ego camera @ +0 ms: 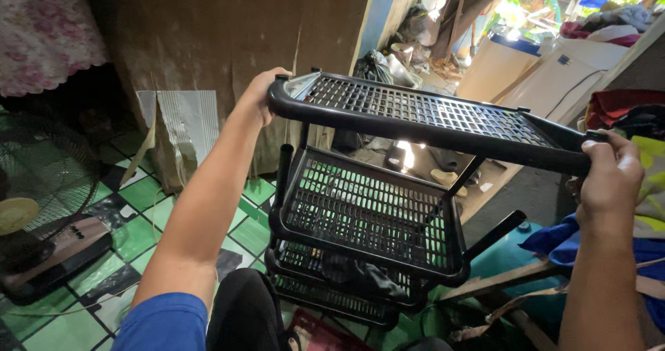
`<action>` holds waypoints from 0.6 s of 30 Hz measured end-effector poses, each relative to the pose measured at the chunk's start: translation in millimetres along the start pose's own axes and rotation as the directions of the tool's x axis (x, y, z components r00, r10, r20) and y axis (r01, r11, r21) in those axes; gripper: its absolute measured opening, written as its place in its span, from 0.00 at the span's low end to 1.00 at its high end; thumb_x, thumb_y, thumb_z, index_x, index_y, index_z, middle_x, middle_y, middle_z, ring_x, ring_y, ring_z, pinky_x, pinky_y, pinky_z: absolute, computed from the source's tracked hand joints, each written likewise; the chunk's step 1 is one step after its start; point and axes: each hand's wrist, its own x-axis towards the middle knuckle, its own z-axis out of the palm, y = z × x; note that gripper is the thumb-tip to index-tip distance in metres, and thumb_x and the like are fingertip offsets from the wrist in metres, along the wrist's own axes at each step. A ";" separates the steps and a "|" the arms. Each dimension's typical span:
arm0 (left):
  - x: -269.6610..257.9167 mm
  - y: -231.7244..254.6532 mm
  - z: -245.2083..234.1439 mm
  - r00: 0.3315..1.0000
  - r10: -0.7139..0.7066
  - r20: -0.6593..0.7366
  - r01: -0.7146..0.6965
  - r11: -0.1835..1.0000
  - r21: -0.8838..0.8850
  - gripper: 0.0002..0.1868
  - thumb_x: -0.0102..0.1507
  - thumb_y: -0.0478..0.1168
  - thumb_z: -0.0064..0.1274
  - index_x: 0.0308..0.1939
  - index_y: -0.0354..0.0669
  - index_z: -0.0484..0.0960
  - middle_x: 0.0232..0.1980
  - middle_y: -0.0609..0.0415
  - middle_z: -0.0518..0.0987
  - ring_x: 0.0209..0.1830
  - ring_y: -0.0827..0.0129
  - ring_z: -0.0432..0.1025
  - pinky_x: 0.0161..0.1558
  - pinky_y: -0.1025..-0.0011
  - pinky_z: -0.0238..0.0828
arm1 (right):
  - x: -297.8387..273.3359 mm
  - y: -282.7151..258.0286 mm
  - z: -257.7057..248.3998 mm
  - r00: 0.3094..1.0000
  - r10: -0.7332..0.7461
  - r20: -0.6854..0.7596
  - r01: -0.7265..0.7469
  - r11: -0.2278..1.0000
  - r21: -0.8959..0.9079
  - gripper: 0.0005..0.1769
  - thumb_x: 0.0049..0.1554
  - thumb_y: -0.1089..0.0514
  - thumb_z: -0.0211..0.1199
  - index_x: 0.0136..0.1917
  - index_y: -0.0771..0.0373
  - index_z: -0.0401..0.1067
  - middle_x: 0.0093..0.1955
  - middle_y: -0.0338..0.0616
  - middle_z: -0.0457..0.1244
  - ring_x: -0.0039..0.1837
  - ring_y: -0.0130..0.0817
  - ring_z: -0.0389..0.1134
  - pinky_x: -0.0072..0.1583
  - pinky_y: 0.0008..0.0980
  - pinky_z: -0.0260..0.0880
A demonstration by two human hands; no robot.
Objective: The person assembles a stack of black plastic baskets by inserting vertical support rods into the corners of each basket and stacking them together. The person handles the baskets and rods by hand, aligning and securing each layer.
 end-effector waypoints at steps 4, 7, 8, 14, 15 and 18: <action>-9.2 5.5 -2.5 0.999 -0.029 -0.020 0.030 0.999 0.029 0.15 0.59 0.49 0.55 0.39 0.41 0.83 0.34 0.53 0.85 0.25 0.70 0.80 0.29 0.74 0.78 | 1.5 6.7 -3.3 0.999 -0.015 0.046 0.015 1.000 0.008 0.18 0.64 0.61 0.61 0.66 0.66 0.68 0.55 0.38 0.64 0.46 0.22 0.65 0.42 0.23 0.65; -8.4 3.7 -6.3 0.998 -0.054 -0.033 0.057 0.996 0.075 0.15 0.59 0.50 0.54 0.39 0.42 0.83 0.33 0.53 0.85 0.24 0.70 0.79 0.27 0.73 0.77 | -0.1 5.8 -4.5 0.998 0.038 0.048 -0.035 0.998 -0.044 0.20 0.65 0.58 0.61 0.68 0.65 0.67 0.54 0.39 0.64 0.43 0.25 0.63 0.38 0.26 0.62; -8.0 3.2 -8.4 0.997 -0.065 -0.046 0.069 0.993 0.099 0.16 0.60 0.51 0.54 0.39 0.43 0.82 0.32 0.54 0.84 0.24 0.71 0.78 0.26 0.72 0.76 | -0.1 4.6 -3.8 0.998 0.046 0.052 -0.044 0.998 -0.053 0.21 0.66 0.57 0.61 0.69 0.64 0.67 0.54 0.39 0.64 0.43 0.26 0.63 0.38 0.26 0.62; -9.2 -6.1 -11.8 0.999 -0.043 0.026 0.042 0.999 0.028 0.14 0.61 0.49 0.53 0.38 0.41 0.84 0.34 0.53 0.86 0.26 0.71 0.80 0.29 0.75 0.78 | -0.2 6.9 -2.7 0.996 0.027 0.087 -0.018 0.995 -0.100 0.22 0.65 0.56 0.63 0.70 0.64 0.66 0.58 0.40 0.64 0.49 0.25 0.67 0.40 0.25 0.67; -9.6 -6.6 -12.2 0.999 -0.033 0.007 0.032 0.998 0.061 0.14 0.61 0.49 0.55 0.39 0.42 0.84 0.34 0.54 0.85 0.25 0.72 0.79 0.29 0.75 0.75 | 1.2 9.8 -4.6 0.996 0.051 0.069 -0.043 0.993 -0.112 0.22 0.65 0.56 0.63 0.70 0.63 0.66 0.57 0.40 0.64 0.49 0.26 0.66 0.40 0.27 0.66; -11.8 -11.2 -16.6 1.000 0.019 -0.010 -0.017 0.991 0.130 0.15 0.62 0.50 0.58 0.43 0.43 0.85 0.34 0.56 0.84 0.25 0.73 0.76 0.28 0.76 0.71 | 9.7 28.9 -12.8 0.997 0.019 0.070 -0.010 0.993 -0.118 0.21 0.63 0.58 0.63 0.68 0.65 0.66 0.58 0.41 0.64 0.54 0.29 0.66 0.49 0.28 0.65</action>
